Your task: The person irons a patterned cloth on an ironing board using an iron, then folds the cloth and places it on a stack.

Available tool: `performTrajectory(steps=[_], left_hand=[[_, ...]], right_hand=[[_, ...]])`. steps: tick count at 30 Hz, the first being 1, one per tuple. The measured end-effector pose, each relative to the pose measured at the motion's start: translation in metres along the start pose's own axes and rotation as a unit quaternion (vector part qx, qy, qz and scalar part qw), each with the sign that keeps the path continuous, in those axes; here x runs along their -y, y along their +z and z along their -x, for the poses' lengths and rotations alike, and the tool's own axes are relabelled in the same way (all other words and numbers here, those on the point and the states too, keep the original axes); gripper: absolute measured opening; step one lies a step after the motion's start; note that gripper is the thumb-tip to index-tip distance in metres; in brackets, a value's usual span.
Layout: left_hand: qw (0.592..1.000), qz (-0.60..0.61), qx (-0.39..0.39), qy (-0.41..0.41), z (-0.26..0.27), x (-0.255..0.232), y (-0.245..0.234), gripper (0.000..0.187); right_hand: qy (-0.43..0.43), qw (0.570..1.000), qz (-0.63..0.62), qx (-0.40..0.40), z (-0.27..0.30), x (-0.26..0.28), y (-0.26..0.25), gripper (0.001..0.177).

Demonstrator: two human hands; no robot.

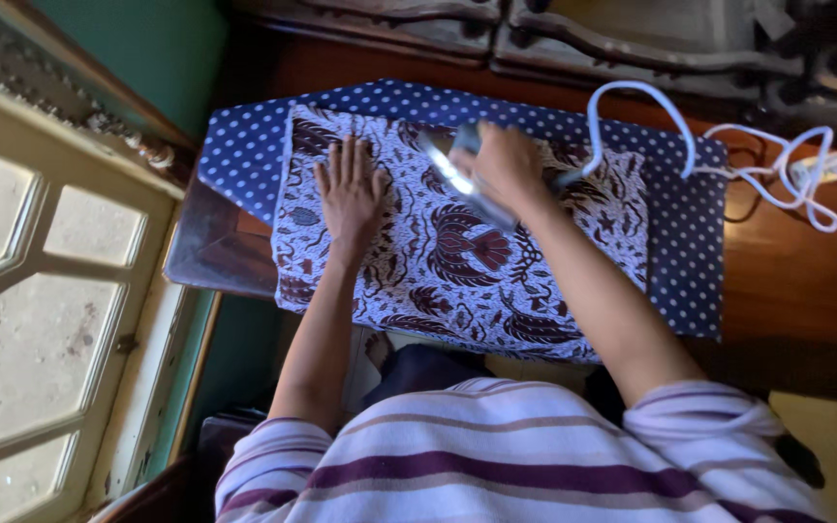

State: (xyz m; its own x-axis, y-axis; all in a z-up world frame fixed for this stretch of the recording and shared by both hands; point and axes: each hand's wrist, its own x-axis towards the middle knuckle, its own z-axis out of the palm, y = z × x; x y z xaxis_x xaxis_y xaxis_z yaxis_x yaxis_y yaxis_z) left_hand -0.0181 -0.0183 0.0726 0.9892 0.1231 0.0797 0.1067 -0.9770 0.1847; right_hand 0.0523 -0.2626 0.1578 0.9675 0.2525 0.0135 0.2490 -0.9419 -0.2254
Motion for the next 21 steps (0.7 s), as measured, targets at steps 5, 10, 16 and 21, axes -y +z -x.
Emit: performTrajectory(steps=[5,10,16,21], left_hand=[[1.0,0.0,0.001,-0.003,-0.001,-0.002,-0.001,0.07],[1.0,0.007,-0.014,-0.001,-0.002,0.0,0.009,0.071],[0.993,0.046,-0.103,-0.015,-0.008,-0.039,0.048,0.058],[0.999,0.025,-0.006,0.036,0.003,-0.075,0.048,0.068]], right_hand=[[-0.01,0.986,0.004,0.168,0.099,0.008,-0.013,0.067],[0.017,0.984,0.065,0.166,0.125,-0.027,-0.034,0.057],[0.071,0.997,0.003,0.002,0.054,-0.114,-0.039,0.049],[0.132,0.99,-0.055,-0.016,0.041,-0.138,-0.034,0.05]])
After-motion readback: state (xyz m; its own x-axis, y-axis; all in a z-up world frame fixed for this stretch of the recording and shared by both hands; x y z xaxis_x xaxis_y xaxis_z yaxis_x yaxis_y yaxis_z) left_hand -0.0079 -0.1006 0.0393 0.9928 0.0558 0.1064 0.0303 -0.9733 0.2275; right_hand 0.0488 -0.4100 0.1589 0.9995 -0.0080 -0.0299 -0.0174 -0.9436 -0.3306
